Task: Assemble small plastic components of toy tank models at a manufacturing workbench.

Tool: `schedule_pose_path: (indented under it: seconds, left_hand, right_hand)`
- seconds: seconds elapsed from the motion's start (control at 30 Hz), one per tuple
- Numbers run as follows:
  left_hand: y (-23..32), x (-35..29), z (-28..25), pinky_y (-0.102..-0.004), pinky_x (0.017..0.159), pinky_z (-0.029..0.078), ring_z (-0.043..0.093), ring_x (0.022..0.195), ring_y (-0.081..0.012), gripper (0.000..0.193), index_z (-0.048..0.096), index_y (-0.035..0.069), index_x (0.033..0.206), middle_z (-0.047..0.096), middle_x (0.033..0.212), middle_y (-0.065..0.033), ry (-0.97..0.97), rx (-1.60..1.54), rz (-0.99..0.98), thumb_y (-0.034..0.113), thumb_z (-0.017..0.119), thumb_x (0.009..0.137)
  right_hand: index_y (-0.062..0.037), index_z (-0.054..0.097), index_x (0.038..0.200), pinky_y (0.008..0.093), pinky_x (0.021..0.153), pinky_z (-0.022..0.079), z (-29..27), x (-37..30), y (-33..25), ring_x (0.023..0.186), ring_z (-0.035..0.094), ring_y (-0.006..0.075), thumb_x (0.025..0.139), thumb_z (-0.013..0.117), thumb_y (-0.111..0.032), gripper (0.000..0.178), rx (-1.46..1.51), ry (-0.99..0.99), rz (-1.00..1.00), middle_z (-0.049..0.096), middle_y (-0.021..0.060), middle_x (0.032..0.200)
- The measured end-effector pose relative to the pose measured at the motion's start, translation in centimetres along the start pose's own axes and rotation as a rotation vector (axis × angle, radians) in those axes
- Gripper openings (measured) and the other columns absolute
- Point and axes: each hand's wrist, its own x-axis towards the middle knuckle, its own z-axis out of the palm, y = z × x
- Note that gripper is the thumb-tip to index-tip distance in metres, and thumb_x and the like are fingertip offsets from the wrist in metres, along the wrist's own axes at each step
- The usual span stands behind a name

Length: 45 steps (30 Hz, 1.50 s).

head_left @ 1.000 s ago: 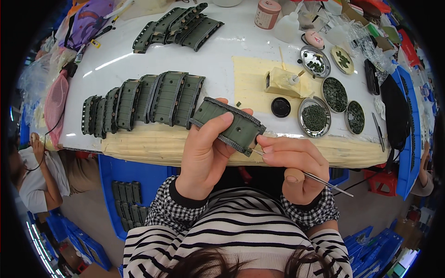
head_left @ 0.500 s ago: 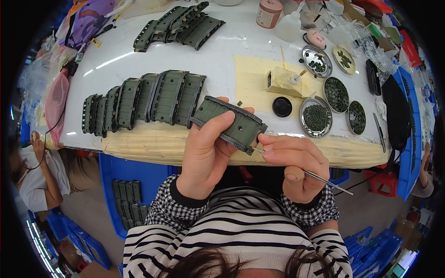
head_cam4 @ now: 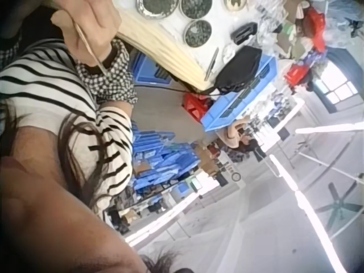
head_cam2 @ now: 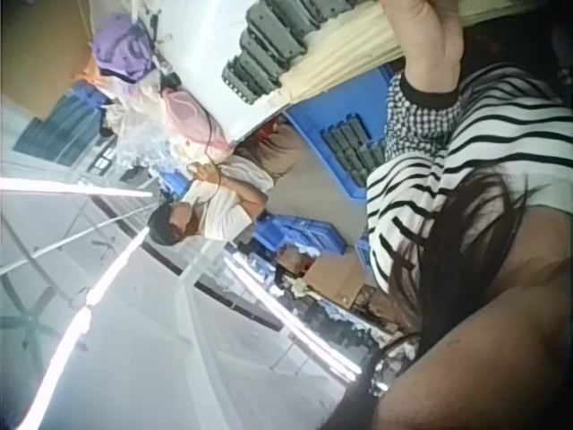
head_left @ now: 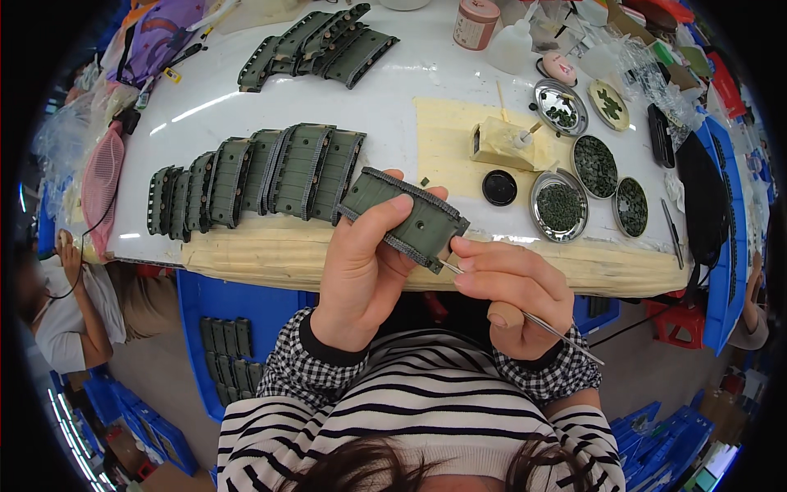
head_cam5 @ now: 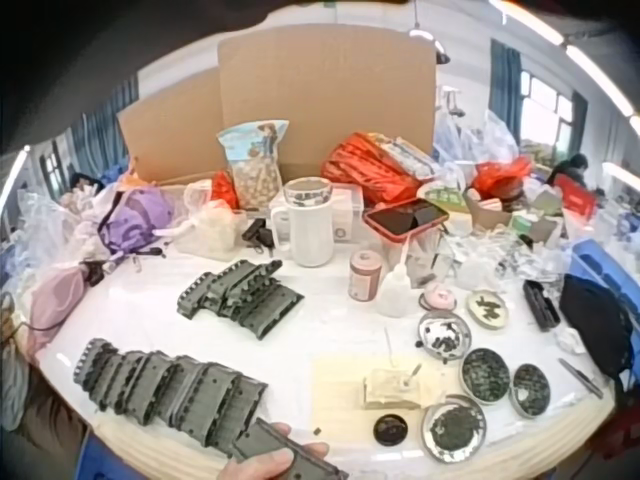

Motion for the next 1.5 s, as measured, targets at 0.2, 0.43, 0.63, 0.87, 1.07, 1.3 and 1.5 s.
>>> schedule_pose_path:
  seconds: [0.2,0.43,0.63,0.87,1.07,1.3,1.5]
  left_hand:
    - [-0.1,0.0,0.0,-0.0385,0.087,0.053,0.061,0.102,-0.0221,0.036,0.048,0.009,0.122,0.060,0.114,-0.0163,0.005,0.000,0.014,0.012,0.060,0.088]
    - [-0.1,0.0,0.0,-0.0384,0.088,0.053,0.061,0.103,-0.0221,0.035,0.049,0.008,0.121,0.060,0.113,-0.0161,-0.004,-0.002,0.024,0.011,0.059,0.088]
    - [-0.1,0.0,-0.3,-0.0388,0.089,0.053,0.060,0.107,-0.0233,0.035,0.049,0.008,0.122,0.059,0.116,-0.0173,-0.034,-0.011,0.029,0.012,0.058,0.089]
    - [0.5,-0.6,-0.5,-0.0372,0.092,0.053,0.059,0.110,-0.0261,0.053,0.029,0.006,0.143,0.045,0.135,-0.0238,-0.236,-0.127,0.066,0.022,0.050,0.097]
    - [0.8,-0.9,-0.8,-0.0266,0.089,0.054,0.060,0.106,-0.0197,0.068,0.021,0.004,0.147,0.040,0.138,-0.0173,-0.491,-0.662,-0.178,0.039,0.051,0.097]
    - [-0.6,-0.6,0.2,-0.0269,0.087,0.057,0.066,0.095,-0.0192,0.064,0.046,-0.010,0.123,0.048,0.127,-0.0184,-0.391,-0.871,-0.455,0.048,0.050,0.094]
    - [-0.9,-0.6,0.5,-0.0254,0.086,0.058,0.067,0.093,-0.0185,0.066,0.044,-0.013,0.121,0.054,0.120,-0.0184,-0.354,-0.840,-0.413,0.047,0.051,0.094]
  right_hand:
    - [-0.0003,0.065,0.108,0.0357,0.081,0.056,0.1,0.0,-0.1,0.101,0.065,0.0302,0.084,0.068,-0.013,0.027,-0.012,-0.014,-0.012,0.063,0.0188,0.110]
    - [-0.0001,0.065,0.109,0.0360,0.082,0.055,0.0,0.0,-0.1,0.102,0.065,0.0303,0.085,0.067,-0.014,0.028,-0.015,-0.027,-0.021,0.063,0.0187,0.111]
    - [-0.0003,0.064,0.107,0.0329,0.082,0.054,-0.1,-0.2,-0.4,0.097,0.066,0.0273,0.093,0.059,-0.025,0.029,0.071,0.023,0.069,0.063,0.0189,0.113]
    - [0.0010,0.062,0.098,0.0339,0.080,0.052,0.0,-1.0,-0.1,0.091,0.066,0.0266,0.100,0.035,-0.048,0.056,0.224,0.354,0.127,0.065,0.0181,0.097]
    - [-0.0005,0.061,0.095,0.0346,0.073,0.053,-0.8,-0.6,-0.1,0.079,0.066,0.0249,0.098,0.036,-0.050,0.055,0.161,0.485,0.107,0.065,0.0165,0.083]
    - [-0.0018,0.059,0.113,0.0332,0.072,0.051,-0.2,-0.3,-0.4,0.077,0.064,0.0244,0.100,0.045,-0.031,0.034,0.075,0.286,-0.008,0.070,0.0145,0.092]
    - [-0.0011,0.063,0.109,0.0322,0.072,0.050,0.0,-0.1,-0.6,0.077,0.064,0.0236,0.099,0.047,-0.028,0.032,0.097,0.305,0.003,0.070,0.0135,0.094]
